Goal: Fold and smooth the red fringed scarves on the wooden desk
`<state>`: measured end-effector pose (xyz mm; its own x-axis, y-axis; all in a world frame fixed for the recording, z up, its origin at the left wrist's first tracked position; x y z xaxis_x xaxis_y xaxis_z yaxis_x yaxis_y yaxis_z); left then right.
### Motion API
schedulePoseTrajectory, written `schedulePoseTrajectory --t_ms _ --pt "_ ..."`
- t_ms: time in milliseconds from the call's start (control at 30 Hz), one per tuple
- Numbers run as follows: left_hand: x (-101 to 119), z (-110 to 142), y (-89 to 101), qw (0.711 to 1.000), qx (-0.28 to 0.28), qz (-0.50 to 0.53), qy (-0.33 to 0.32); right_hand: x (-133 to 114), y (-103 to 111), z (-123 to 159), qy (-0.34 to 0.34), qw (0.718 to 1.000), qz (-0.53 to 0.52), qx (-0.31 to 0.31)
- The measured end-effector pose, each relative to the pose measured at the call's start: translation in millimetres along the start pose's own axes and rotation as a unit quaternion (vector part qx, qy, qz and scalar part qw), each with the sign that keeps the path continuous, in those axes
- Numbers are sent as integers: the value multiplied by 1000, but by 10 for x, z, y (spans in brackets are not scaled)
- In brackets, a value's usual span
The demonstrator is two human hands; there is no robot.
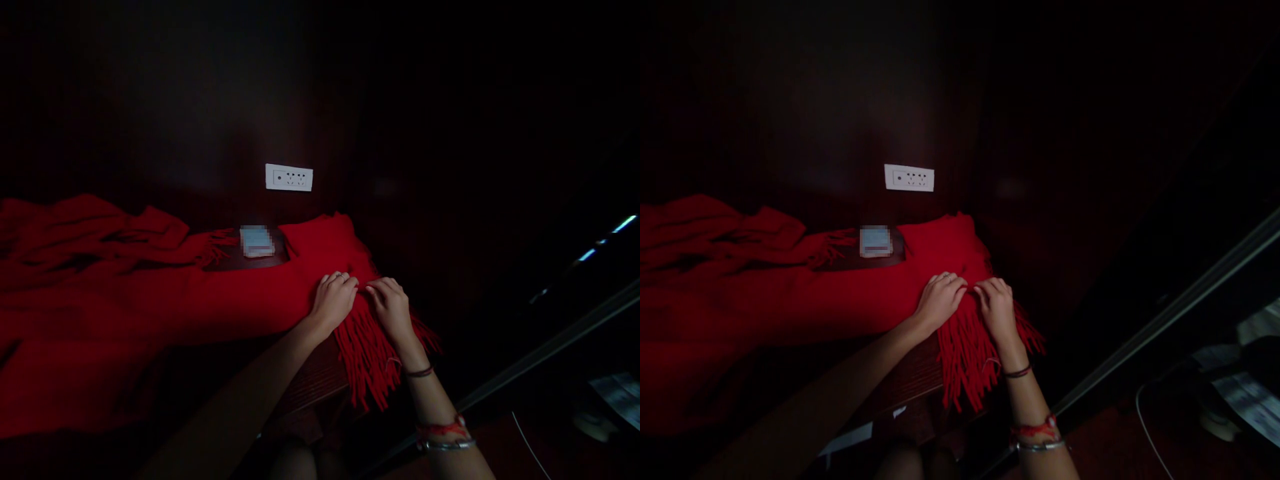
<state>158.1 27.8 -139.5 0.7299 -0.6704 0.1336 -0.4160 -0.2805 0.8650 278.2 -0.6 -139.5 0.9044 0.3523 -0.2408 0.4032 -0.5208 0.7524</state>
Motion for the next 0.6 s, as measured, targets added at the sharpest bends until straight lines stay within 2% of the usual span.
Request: schedulePoseTrajectory --t_ms 267,467,600 --pt "0 2 18 1000 -1 27 -7 -67 32 -1 17 1000 -25 -2" --pt "-13 8 24 998 -3 60 -8 -61 11 -7 13 1000 3 -14" --pt "-13 8 10 997 -4 71 -8 -71 31 6 16 999 -32 -2"
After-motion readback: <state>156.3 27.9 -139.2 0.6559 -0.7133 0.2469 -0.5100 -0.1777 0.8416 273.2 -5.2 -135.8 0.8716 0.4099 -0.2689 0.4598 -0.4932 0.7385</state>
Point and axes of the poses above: each hand's wrist, its own z-axis away from the middle knuckle, its own y-axis out of the back of the hand, x = y × z, the point moved 4 cm from there along -z, towards the middle knuckle, and after that the axes turned 9 degrees about -x, right-handed, at the moved point
